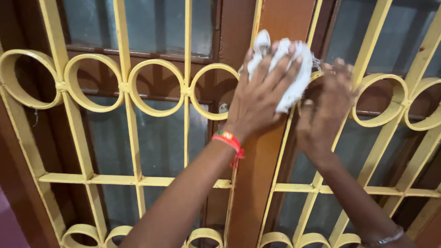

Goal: The person wipes a yellow metal security gate with a white cloth. They hold the gate with one hand while scrubbing the vertical bars and circular patterns with the other hand, moving systematically across the surface.

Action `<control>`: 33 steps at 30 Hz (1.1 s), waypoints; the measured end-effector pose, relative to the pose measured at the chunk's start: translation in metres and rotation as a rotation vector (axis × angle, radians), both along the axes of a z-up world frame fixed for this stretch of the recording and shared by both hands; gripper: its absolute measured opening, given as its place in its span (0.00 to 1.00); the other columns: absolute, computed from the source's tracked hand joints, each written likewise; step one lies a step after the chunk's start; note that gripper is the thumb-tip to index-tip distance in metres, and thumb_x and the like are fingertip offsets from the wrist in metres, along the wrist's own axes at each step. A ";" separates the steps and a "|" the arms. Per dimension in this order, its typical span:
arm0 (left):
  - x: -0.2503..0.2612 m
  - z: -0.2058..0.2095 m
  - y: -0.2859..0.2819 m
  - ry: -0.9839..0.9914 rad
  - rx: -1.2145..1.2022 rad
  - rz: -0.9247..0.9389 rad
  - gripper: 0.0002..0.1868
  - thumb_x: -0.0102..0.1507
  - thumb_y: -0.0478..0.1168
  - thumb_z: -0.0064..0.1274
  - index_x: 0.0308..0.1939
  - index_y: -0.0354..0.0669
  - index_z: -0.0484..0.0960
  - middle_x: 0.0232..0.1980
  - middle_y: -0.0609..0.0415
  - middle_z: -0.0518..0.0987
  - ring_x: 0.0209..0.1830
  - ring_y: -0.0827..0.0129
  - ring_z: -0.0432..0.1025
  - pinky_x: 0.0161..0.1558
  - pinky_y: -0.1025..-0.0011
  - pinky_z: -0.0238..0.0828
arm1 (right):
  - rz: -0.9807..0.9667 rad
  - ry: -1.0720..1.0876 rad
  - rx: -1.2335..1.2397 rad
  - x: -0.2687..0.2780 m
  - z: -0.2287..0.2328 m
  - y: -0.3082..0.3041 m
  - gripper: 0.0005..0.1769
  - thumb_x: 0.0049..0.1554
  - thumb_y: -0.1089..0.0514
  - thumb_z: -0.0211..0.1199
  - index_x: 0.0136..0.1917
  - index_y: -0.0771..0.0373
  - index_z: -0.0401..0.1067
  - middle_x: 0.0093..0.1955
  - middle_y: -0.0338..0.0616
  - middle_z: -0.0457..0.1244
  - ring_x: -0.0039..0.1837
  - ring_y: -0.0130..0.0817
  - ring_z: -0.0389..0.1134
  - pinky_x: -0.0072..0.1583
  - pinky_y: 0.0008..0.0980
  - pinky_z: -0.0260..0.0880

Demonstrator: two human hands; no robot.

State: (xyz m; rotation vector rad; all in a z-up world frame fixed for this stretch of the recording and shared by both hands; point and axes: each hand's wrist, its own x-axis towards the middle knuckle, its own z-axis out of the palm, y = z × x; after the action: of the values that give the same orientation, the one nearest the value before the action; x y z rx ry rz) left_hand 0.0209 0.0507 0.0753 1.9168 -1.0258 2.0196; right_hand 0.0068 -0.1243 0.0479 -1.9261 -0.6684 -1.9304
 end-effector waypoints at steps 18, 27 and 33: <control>-0.014 -0.012 0.116 -0.045 -0.106 0.171 0.30 0.68 0.35 0.53 0.74 0.37 0.68 0.77 0.45 0.67 0.78 0.49 0.61 0.80 0.49 0.53 | -0.111 -0.077 -0.280 0.008 0.062 0.072 0.32 0.66 0.57 0.56 0.81 0.64 0.59 0.85 0.54 0.48 0.86 0.51 0.46 0.84 0.56 0.35; 0.005 0.013 0.123 -0.053 -0.170 0.190 0.34 0.68 0.42 0.55 0.77 0.43 0.63 0.79 0.47 0.62 0.81 0.45 0.54 0.79 0.44 0.44 | -0.113 -0.092 -0.281 0.009 0.057 0.070 0.31 0.65 0.56 0.58 0.80 0.63 0.61 0.85 0.55 0.48 0.86 0.52 0.47 0.84 0.57 0.37; 0.010 0.021 0.130 -0.024 -0.179 0.051 0.41 0.60 0.32 0.56 0.78 0.40 0.63 0.80 0.46 0.64 0.83 0.48 0.55 0.84 0.49 0.47 | -0.112 -0.085 -0.285 0.011 0.049 0.067 0.31 0.65 0.56 0.58 0.80 0.62 0.62 0.85 0.55 0.49 0.86 0.51 0.47 0.84 0.57 0.38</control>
State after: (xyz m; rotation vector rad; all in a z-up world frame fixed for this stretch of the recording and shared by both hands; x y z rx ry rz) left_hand 0.0308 0.1805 0.0967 1.8490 -0.7782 2.0880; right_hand 0.0183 -0.0569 0.0968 -2.0958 -0.9219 -2.0911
